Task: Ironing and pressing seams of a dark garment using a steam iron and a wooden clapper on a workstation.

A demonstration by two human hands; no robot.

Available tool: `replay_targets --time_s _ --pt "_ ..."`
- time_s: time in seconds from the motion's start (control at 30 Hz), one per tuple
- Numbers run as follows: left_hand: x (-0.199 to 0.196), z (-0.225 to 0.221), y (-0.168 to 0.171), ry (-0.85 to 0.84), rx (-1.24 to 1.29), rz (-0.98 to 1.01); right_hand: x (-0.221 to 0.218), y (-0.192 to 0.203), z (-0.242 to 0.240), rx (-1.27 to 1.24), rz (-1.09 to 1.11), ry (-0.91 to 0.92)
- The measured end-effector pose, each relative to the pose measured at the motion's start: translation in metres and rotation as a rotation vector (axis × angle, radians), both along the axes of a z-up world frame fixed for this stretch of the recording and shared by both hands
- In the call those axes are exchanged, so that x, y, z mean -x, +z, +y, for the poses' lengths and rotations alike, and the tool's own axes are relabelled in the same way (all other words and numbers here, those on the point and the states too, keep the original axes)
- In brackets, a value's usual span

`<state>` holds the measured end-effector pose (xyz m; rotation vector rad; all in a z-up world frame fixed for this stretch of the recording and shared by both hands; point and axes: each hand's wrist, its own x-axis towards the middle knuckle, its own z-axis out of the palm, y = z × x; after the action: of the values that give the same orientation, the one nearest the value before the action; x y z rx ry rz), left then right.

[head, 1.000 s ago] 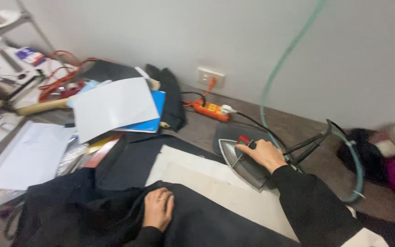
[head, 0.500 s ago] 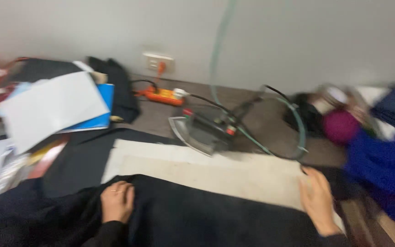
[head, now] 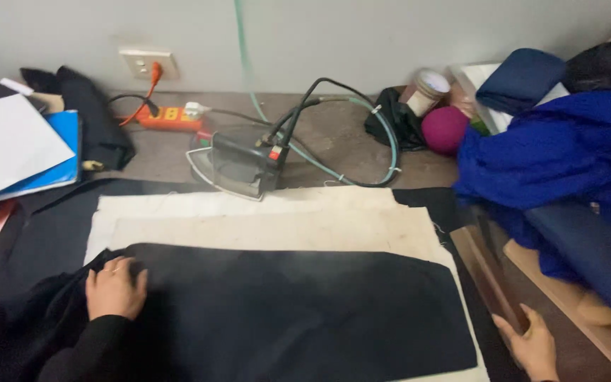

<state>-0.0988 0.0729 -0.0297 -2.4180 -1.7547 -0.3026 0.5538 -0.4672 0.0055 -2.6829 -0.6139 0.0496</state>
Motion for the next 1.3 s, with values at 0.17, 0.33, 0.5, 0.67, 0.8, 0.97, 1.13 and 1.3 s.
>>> replay_targets --time_s 0.17,0.33,0.5,0.67,0.8,0.97,1.13,1.3 --pt "-0.026 -0.086 0.045 -0.171 -0.035 -0.057 0.020 0.024 0.049 -0.008 -0.081 0.040" --pt "-0.028 -0.151 0.042 -0.278 -0.017 -0.099 0.096 0.070 0.156 -0.198 -0.177 0.479" --pt "-0.025 -0.186 0.048 -0.296 0.025 -0.224 0.212 0.078 0.284 -0.168 -0.094 0.910" --pt "-0.006 -0.206 0.037 -0.298 0.073 -0.236 0.307 0.061 0.388 -0.154 -0.129 1.161" --pt "0.008 -0.210 0.020 -0.320 0.144 -0.283 0.350 0.059 0.422 0.009 -0.162 1.282" --pt "0.006 -0.206 0.030 -0.265 0.127 -0.327 0.336 0.064 0.407 0.063 -0.070 1.249" --pt "0.002 -0.198 0.028 -0.226 0.056 -0.344 0.255 0.071 0.332 0.016 -0.102 1.205" --pt "-0.003 -0.192 0.027 -0.146 -0.035 -0.268 0.137 0.039 0.247 0.073 -0.071 0.986"
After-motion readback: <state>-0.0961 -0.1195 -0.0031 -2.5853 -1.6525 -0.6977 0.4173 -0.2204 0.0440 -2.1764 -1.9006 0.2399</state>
